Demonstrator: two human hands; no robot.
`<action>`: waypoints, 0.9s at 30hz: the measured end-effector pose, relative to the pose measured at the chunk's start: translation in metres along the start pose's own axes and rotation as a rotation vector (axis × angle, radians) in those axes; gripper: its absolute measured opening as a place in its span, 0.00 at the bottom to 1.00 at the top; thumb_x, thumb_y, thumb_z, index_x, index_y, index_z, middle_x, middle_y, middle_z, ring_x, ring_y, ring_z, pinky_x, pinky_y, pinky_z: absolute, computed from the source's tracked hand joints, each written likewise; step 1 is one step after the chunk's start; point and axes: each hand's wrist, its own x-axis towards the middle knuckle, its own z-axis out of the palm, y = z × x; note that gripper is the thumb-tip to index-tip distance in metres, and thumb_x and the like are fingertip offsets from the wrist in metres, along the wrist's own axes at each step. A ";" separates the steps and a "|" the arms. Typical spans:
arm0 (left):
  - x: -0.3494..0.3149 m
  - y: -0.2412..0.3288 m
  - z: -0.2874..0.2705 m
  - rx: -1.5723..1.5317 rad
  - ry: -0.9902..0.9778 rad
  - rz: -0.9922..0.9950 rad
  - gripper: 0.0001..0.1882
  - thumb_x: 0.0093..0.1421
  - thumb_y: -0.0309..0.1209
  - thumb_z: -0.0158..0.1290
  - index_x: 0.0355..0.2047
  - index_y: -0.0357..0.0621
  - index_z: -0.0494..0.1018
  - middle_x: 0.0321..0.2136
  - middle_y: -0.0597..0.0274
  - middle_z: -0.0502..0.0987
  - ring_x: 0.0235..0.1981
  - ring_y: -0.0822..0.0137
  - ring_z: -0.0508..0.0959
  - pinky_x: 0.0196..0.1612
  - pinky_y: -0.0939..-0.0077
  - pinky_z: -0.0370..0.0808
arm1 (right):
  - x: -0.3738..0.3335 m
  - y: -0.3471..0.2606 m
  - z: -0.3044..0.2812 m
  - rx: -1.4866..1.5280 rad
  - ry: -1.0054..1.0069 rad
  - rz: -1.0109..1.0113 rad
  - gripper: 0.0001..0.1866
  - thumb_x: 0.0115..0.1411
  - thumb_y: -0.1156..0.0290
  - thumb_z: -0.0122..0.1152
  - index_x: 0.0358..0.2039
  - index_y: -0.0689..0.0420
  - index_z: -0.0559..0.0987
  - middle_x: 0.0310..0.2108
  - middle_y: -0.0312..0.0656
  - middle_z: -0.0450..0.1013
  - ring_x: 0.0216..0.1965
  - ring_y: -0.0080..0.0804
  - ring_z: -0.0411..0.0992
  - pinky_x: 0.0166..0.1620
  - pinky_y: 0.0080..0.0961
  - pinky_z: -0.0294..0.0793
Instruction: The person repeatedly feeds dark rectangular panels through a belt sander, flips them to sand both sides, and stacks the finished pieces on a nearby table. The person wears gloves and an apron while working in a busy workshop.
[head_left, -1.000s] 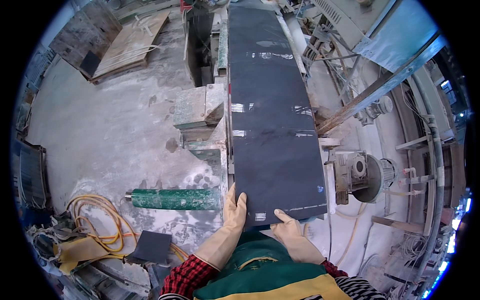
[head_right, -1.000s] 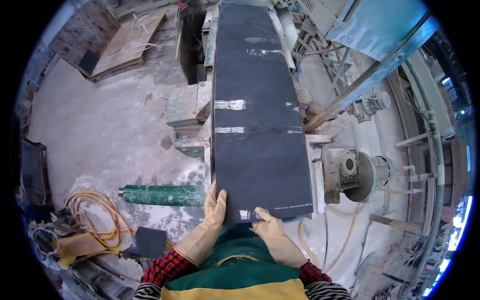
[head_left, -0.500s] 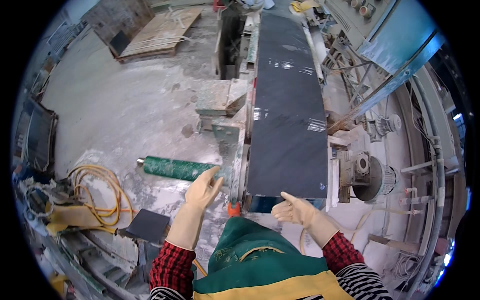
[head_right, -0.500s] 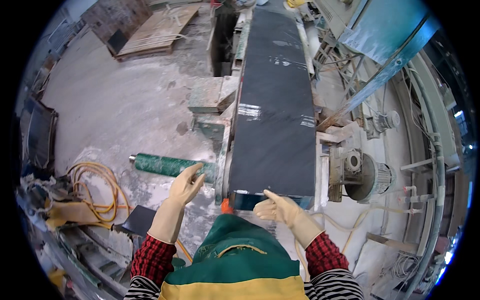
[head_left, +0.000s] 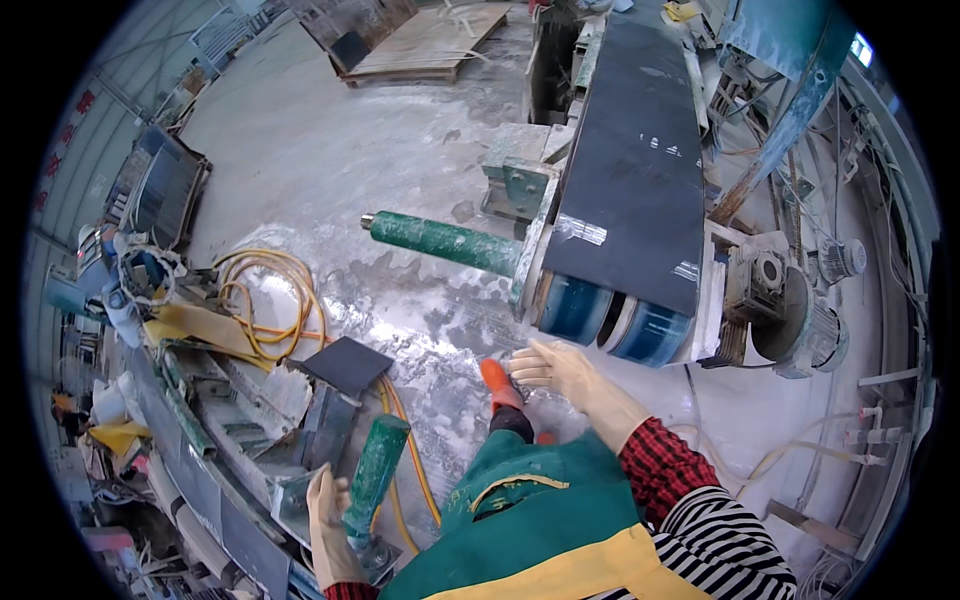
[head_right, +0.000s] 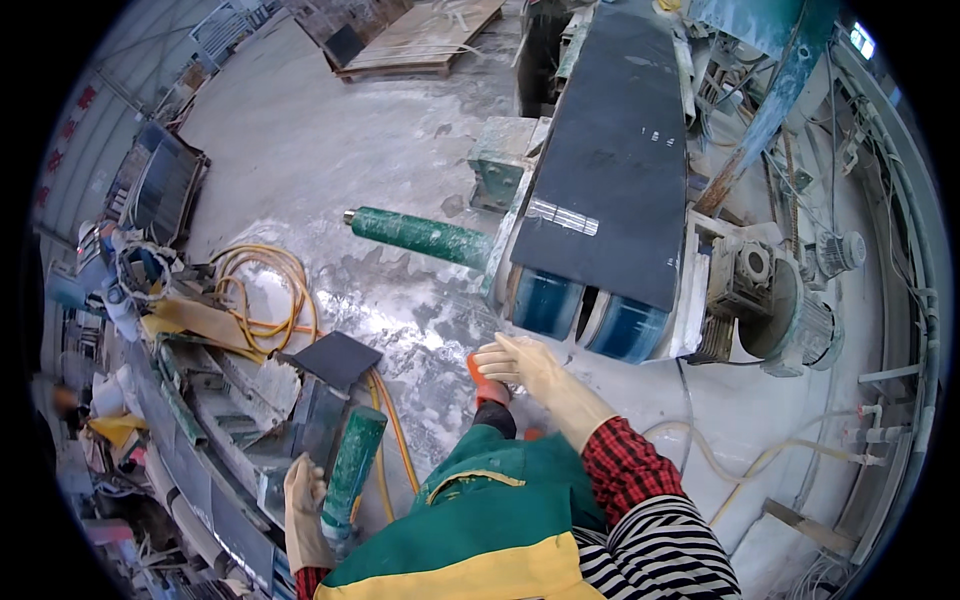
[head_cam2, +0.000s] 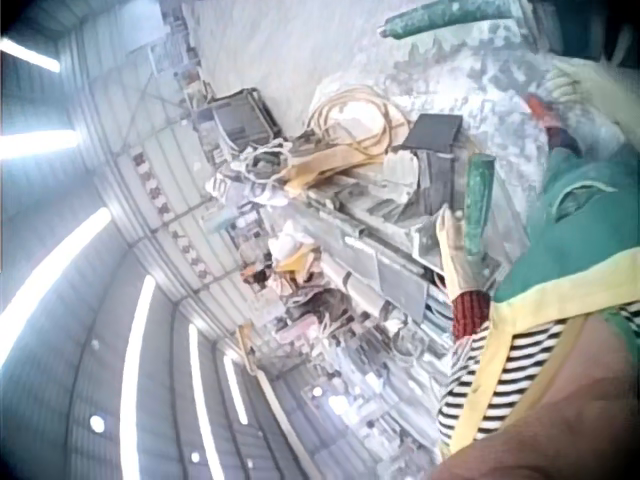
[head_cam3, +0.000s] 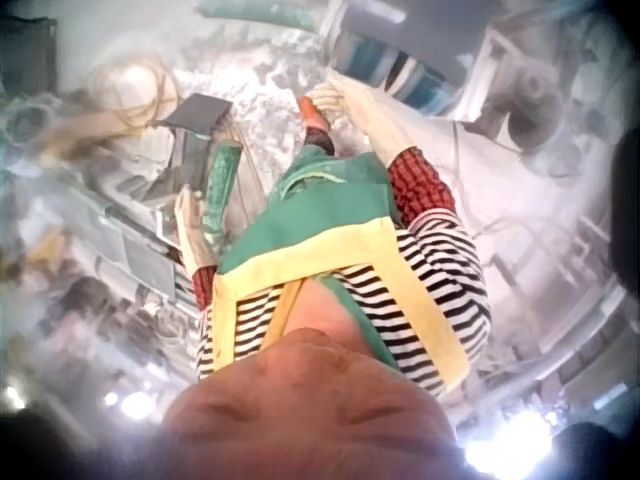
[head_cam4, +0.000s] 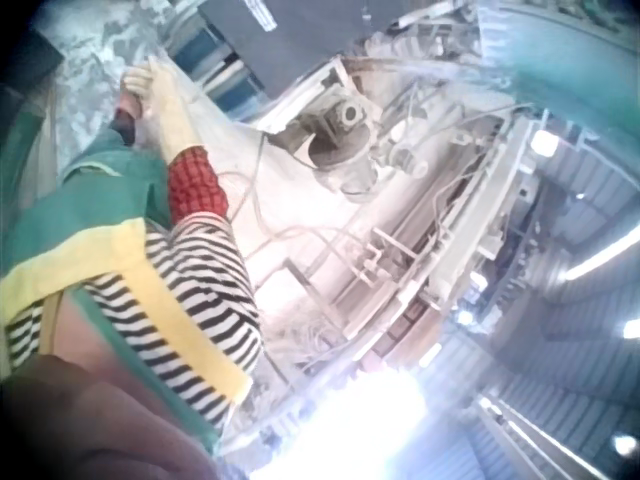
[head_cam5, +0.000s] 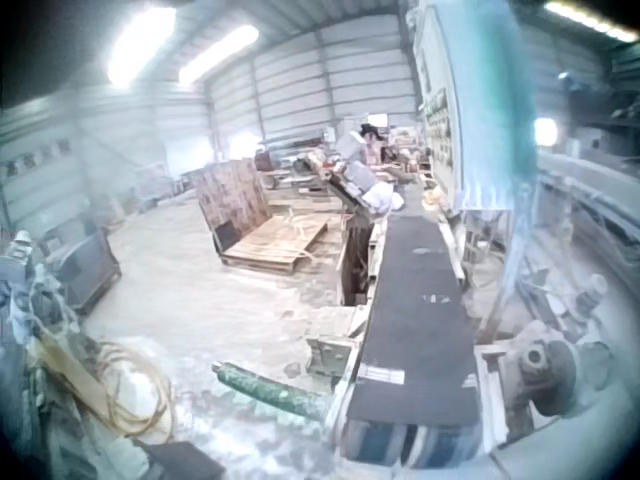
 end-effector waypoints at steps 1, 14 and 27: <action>-0.021 -0.019 -0.018 -0.082 0.068 -0.002 0.26 0.68 0.43 0.53 0.62 0.46 0.66 0.32 0.60 0.79 0.21 0.73 0.75 0.20 0.83 0.71 | 0.001 0.014 0.004 0.066 -0.052 -0.024 0.25 0.71 0.56 0.52 0.49 0.70 0.77 0.45 0.54 0.79 0.41 0.39 0.81 0.48 0.31 0.82; -0.163 -0.134 -0.104 -0.815 0.676 0.039 0.20 0.66 0.37 0.55 0.53 0.39 0.69 0.46 0.53 0.79 0.40 0.59 0.82 0.39 0.67 0.83 | -0.044 0.081 0.026 -0.222 0.245 0.067 0.26 0.71 0.59 0.51 0.56 0.72 0.71 0.53 0.57 0.74 0.51 0.46 0.77 0.52 0.34 0.79; -0.164 -0.170 -0.234 -1.498 0.751 0.176 0.16 0.68 0.37 0.52 0.50 0.39 0.69 0.47 0.58 0.77 0.42 0.67 0.79 0.42 0.76 0.83 | 0.008 0.183 0.197 -0.641 0.205 0.210 0.23 0.70 0.61 0.53 0.56 0.67 0.71 0.51 0.51 0.76 0.47 0.40 0.78 0.49 0.30 0.80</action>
